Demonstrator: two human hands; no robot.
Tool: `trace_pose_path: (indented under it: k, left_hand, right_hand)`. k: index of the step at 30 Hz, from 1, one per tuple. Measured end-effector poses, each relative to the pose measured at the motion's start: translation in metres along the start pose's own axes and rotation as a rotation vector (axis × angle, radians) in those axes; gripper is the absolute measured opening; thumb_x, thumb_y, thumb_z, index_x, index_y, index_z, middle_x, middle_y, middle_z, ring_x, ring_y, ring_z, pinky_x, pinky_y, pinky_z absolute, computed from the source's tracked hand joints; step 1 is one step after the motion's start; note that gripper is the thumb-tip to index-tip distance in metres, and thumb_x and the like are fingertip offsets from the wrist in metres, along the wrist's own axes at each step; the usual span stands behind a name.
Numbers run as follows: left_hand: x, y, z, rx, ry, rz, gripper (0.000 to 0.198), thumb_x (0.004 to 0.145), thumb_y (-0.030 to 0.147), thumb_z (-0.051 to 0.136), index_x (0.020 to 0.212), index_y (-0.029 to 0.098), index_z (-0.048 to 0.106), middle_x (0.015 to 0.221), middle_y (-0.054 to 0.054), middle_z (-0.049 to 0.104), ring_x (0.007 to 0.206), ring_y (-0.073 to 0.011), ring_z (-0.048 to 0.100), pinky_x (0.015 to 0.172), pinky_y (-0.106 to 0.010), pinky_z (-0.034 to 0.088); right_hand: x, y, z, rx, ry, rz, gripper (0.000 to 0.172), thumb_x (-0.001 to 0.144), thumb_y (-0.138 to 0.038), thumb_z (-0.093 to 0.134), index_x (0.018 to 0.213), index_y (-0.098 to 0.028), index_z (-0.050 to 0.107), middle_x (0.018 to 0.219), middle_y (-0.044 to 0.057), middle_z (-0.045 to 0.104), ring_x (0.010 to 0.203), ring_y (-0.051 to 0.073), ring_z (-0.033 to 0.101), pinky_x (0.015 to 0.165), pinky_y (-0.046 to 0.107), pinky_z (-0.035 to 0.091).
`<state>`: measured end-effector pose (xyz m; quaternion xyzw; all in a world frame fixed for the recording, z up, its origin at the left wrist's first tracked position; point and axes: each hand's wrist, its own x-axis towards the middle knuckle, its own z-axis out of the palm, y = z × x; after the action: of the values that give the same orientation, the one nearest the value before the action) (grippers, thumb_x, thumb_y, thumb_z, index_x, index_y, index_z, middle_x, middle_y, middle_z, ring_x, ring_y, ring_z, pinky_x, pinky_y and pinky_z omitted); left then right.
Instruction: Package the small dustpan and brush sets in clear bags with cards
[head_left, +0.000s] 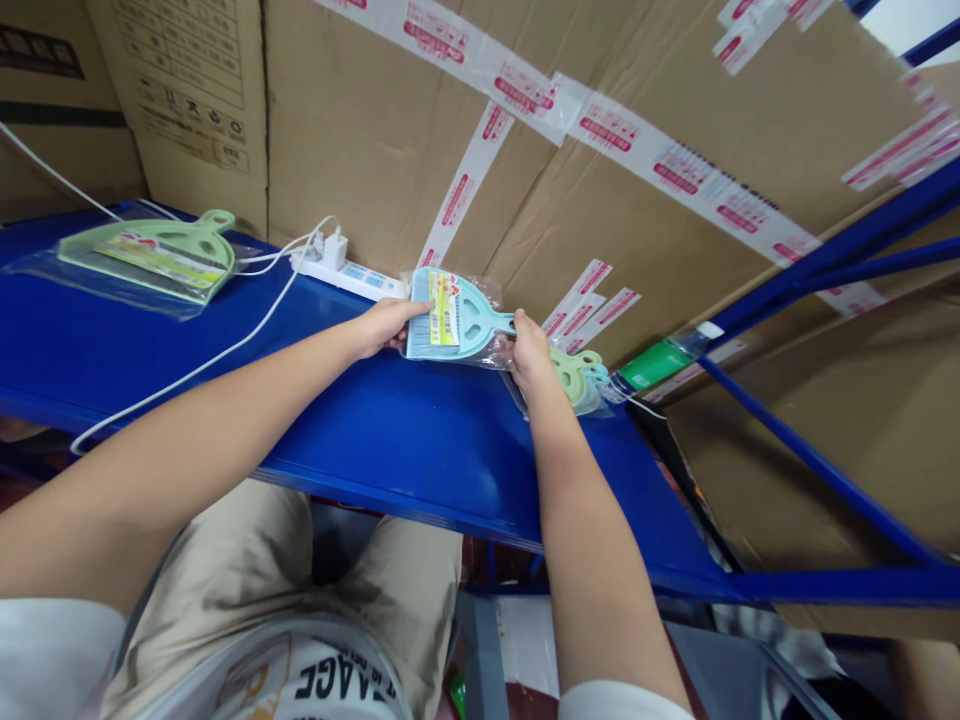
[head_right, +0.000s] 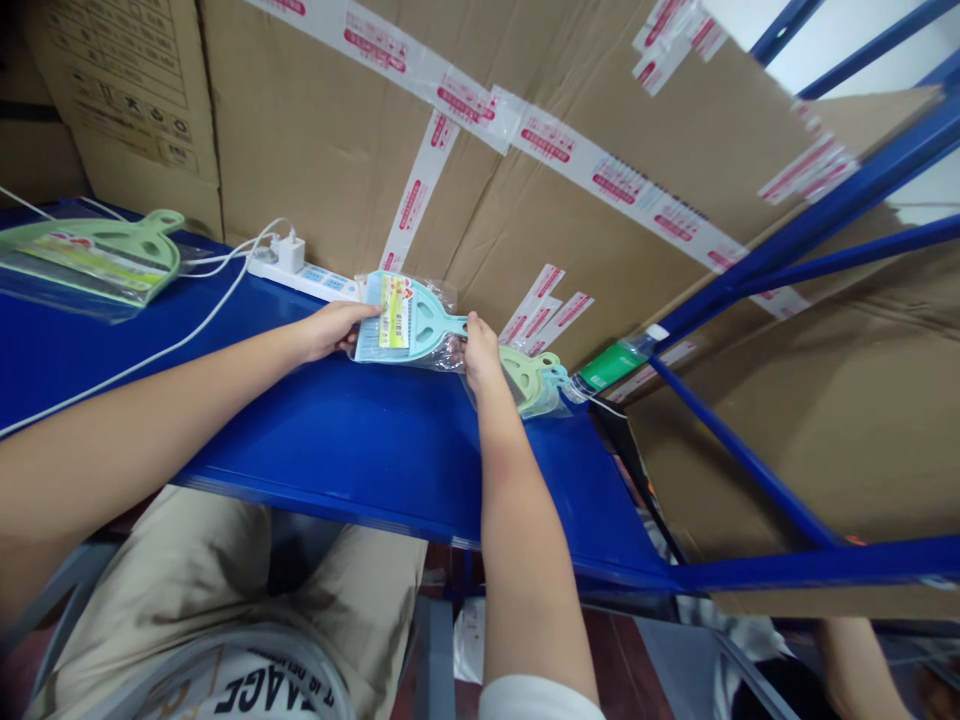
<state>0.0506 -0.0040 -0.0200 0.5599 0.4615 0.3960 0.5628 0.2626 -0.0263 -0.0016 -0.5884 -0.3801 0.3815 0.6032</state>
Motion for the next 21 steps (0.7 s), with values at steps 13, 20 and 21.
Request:
trace_pose_path:
  k: [13,20,21]
  left_hand:
    - [-0.010,0.009,0.007,-0.218,0.067,-0.071,0.030,0.101,0.012,0.066,0.071,0.015,0.068,0.048,0.002,0.054,0.043,-0.0069,0.041,0.048,-0.022,0.032]
    - [-0.008,0.002,0.007,-0.180,0.005,-0.081,0.015,0.099,0.011,0.070,0.088,0.014,0.081,0.075,-0.006,0.079,0.064,-0.0151,0.071,0.066,-0.029,0.051]
    - [-0.007,0.000,0.007,-0.173,0.002,-0.077,0.013,0.098,0.012,0.071,0.090,0.014,0.082,0.077,-0.007,0.080,0.066,-0.0162,0.072,0.069,-0.030,0.053]
  right_hand:
    - [0.030,0.024,-0.011,-0.023,-0.096,-0.086,0.042,0.093,-0.063,0.074,0.088,-0.025,0.058,0.074,-0.005,0.058,0.052,0.010,0.053,0.047,0.023,0.042]
    - [0.008,0.007,-0.008,-0.039,-0.050,0.091,0.026,0.089,-0.039,0.077,0.075,-0.023,0.062,0.064,-0.004,0.060,0.054,0.012,0.053,0.046,0.022,0.043]
    - [0.006,0.006,-0.007,-0.035,-0.044,0.087,0.020,0.085,-0.032,0.078,0.075,-0.023,0.063,0.064,-0.004,0.062,0.054,0.012,0.052,0.047,0.021,0.044]
